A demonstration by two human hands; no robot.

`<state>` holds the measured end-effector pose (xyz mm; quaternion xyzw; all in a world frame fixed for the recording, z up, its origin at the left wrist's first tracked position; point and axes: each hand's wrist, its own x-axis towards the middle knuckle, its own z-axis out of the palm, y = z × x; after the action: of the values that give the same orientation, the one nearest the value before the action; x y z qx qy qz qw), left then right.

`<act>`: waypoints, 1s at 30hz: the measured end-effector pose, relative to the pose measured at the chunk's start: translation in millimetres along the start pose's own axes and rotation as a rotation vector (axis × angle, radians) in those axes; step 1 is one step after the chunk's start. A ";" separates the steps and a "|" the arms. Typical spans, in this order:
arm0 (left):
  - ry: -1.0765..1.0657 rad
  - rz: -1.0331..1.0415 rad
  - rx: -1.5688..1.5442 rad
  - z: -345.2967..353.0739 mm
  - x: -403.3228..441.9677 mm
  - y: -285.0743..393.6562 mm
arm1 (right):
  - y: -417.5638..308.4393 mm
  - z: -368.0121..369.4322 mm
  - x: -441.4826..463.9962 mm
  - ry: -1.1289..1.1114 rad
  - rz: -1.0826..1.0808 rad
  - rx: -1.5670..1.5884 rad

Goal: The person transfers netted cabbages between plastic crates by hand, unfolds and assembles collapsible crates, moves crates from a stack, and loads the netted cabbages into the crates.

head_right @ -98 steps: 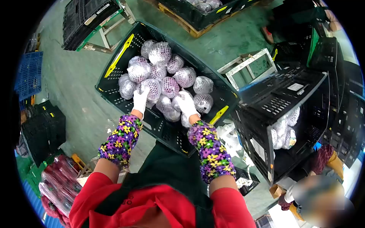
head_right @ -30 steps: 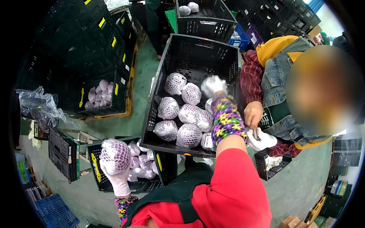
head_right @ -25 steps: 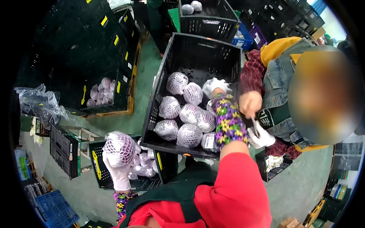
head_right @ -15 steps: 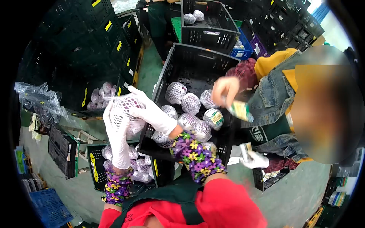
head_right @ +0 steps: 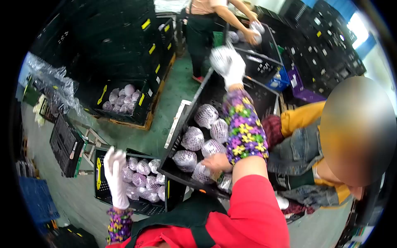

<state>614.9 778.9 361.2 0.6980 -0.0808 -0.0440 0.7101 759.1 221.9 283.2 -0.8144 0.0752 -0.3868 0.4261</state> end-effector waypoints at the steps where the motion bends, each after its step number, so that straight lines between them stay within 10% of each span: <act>1: 0.096 -0.097 0.024 -22.1 -17.8 -12.5 | 55.5 -9.2 -11.2 0.086 -0.223 -0.445; 4: 0.327 -0.332 0.118 -90.3 -84.1 -65.0 | 76.5 12.4 -77.2 0.399 0.624 0.866; 8: 0.504 -0.601 0.127 -138.8 -167.0 -113.5 | 103.2 60.9 -145.2 0.044 0.834 -0.109; 9: 0.522 -0.630 0.099 -136.5 -178.3 -114.2 | 92.5 63.1 -132.0 -0.379 0.681 -0.541; 13: 0.470 -0.614 -0.020 -152.4 -200.9 -145.0 | 91.2 44.4 -113.3 -0.942 -0.241 -0.882; 15: 0.481 -0.563 0.027 -164.1 -197.6 -154.2 | 32.0 35.2 -87.3 -0.879 -0.007 -1.168; 16: 0.477 -0.560 0.104 -177.4 -198.7 -162.1 | 118.0 21.4 -67.5 -0.517 -0.016 -1.285; 18: 0.468 -0.547 0.224 -202.3 -190.0 -178.7 | 37.1 25.8 -46.6 0.266 0.377 -0.222; 21: 0.486 -0.492 0.294 -235.4 -164.7 -199.0 | -193.3 76.7 -78.2 0.447 0.116 0.063; 27: 0.361 -0.393 0.877 -322.9 -115.4 -319.8 | -357.9 228.7 -265.2 -0.291 0.012 0.109; 30: 0.241 -0.557 1.256 -355.3 -79.1 -328.9 | -322.1 338.4 -373.4 -0.749 0.385 0.319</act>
<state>616.2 1135.4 24.1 0.9713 0.1704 -0.0915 0.1385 669.9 807.4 199.9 -0.7935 0.0053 0.0142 0.6084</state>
